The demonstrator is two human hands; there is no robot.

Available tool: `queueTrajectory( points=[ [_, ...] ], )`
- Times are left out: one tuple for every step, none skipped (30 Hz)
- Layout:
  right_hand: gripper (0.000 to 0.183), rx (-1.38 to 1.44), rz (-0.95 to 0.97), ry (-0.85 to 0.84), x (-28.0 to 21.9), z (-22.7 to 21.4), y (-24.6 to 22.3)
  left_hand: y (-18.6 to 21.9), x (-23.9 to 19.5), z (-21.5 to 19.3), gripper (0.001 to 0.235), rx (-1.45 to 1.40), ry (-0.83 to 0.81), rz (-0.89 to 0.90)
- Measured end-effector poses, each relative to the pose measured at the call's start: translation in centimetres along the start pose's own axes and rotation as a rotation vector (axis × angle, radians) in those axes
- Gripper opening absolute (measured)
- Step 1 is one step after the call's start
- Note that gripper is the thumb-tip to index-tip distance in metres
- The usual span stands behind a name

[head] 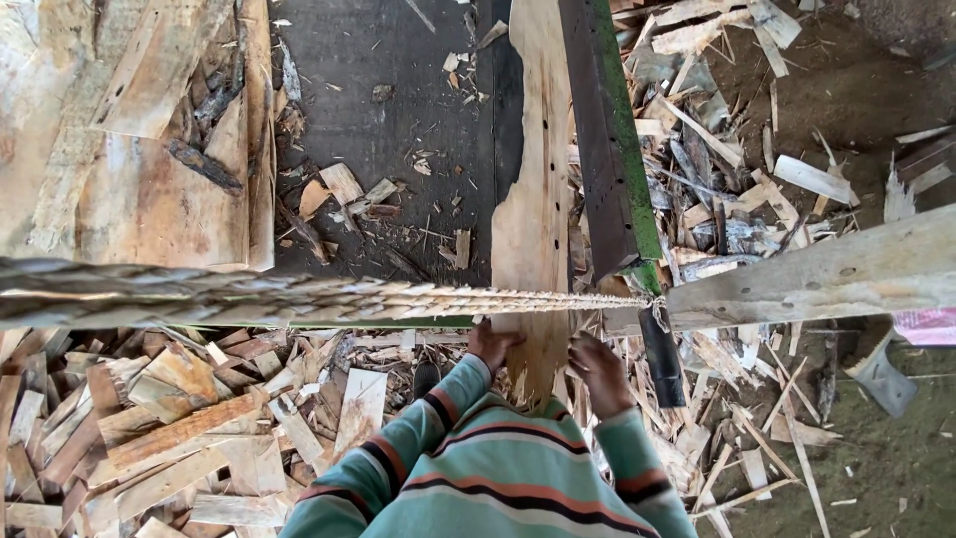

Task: Trimming and sizing thin pieces of wood bark using a manual lever cutter.

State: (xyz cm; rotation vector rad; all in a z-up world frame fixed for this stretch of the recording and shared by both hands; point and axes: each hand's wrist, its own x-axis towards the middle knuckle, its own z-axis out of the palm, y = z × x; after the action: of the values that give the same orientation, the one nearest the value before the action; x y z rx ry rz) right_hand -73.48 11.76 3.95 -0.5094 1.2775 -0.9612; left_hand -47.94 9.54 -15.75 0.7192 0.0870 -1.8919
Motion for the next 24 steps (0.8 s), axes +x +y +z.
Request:
queueTrajectory(
  points=[
    [0.06, 0.119, -0.071, 0.011, 0.8, -1.6, -0.6, -2.3, 4.9, -0.6, 0.04, -0.17, 0.006, -0.05],
    [0.06, 0.111, -0.068, 0.005, -1.6, -1.4, -4.5, -2.9, 5.0, -0.1, 0.04, -0.178, 0.007, -0.044],
    [0.065, 0.341, -0.042, -0.065, -3.9, -1.2, -8.4, -3.6, 5.3, 0.3, 0.033, 0.044, 0.014, 0.098],
    [0.07, 0.576, -0.013, -0.128, -6.6, -1.1, -12.1, -4.5, 5.1, 0.6, 0.029, 0.27, 0.025, 0.231],
    [0.07, 0.573, -0.006, -0.126, -7.1, -1.8, -13.2, -5.1, 4.6, 0.6, 0.029, 0.266, 0.032, 0.23],
    [0.062, 0.204, -0.037, -0.117, -7.5, -2.6, -14.5, -5.6, 4.5, 1.0, 0.028, 0.42, 0.032, 0.317],
    [0.054, -0.164, -0.065, -0.105, -7.9, -3.4, -15.7, -6.0, 4.5, 1.4, 0.029, 0.574, 0.032, 0.403],
    [0.054, -0.163, -0.07, -0.099, -7.9, -2.3, -15.8, -5.9, 3.6, 2.5, 0.029, 0.575, 0.024, 0.399],
    [0.046, -0.337, -0.07, -0.087, -7.9, -1.3, -16.0, -5.7, 2.8, 3.7, 0.032, 0.579, 0.049, 0.411],
    [0.039, -0.512, -0.072, -0.074, -7.7, -0.3, -16.3, -5.4, 2.1, 4.9, 0.034, 0.582, 0.071, 0.425],
    [0.039, -0.51, -0.079, -0.067, -8.0, 0.4, -16.7, -2.3, 0.6, 5.9, 0.034, 0.584, 0.061, 0.424],
    [0.036, -0.512, -0.084, -0.028, -8.6, 0.9, -17.0, -1.2, -0.6, 8.2, 0.034, 0.593, 0.069, 0.42],
    [0.033, -0.514, -0.09, 0.01, -9.1, 1.5, -17.2, -1.1, -1.4, 11.3, 0.034, 0.603, 0.077, 0.416],
    [0.033, -0.521, -0.079, 0.011, -8.7, 1.0, -16.3, -0.9, -1.6, 11.9, 0.034, 0.611, 0.091, 0.409],
    [0.033, -0.515, -0.125, -0.005, -8.3, 0.4, -15.5, -0.8, -1.8, 12.6, 0.034, 0.619, 0.104, 0.4],
    [0.034, -0.507, -0.188, -0.022, -7.4, 0.1, -15.0, -0.1, -1.3, 13.9, 0.034, 0.629, 0.106, 0.403],
    [0.034, -0.513, -0.192, -0.023, -8.0, 1.2, -15.7, 0.4, -0.6, 14.8, 0.034, 0.639, 0.108, 0.406],
    [0.035, -0.549, -0.088, 0.063, -8.6, 2.4, -16.3, 0.9, -0.3, 15.5, 0.034, 0.649, 0.114, 0.407],
    [0.037, -0.582, 0.016, 0.15, -9.3, 3.6, -16.8, 1.5, 0.1, 16.2, 0.034, 0.659, 0.119, 0.408],
    [0.037, -0.585, 0.011, 0.145, -8.1, 1.9, -15.1, 2.2, 0.7, 16.8, 0.034, 0.672, 0.124, 0.415],
    [0.038, -0.639, -0.166, 0.107, -6.8, 0.2, -13.5, 3.0, 1.2, 17.4, 0.034, 0.685, 0.13, 0.421],
    [0.04, -0.687, -0.338, 0.068, -5.8, -1.4, -11.6, 3.6, 1.5, 17.8, 0.034, 0.7, 0.139, 0.422],
    [0.04, -0.687, -0.337, 0.064, -5.6, -1.7, -11.4, 4.2, 1.8, 18.2, 0.034, 0.716, 0.148, 0.423],
    [0.039, -0.639, -0.356, 0.025, -5.4, -2.0, -11.2, 4.7, 2.1, 18.4, 0.034, 0.731, 0.157, 0.423]
  ],
)
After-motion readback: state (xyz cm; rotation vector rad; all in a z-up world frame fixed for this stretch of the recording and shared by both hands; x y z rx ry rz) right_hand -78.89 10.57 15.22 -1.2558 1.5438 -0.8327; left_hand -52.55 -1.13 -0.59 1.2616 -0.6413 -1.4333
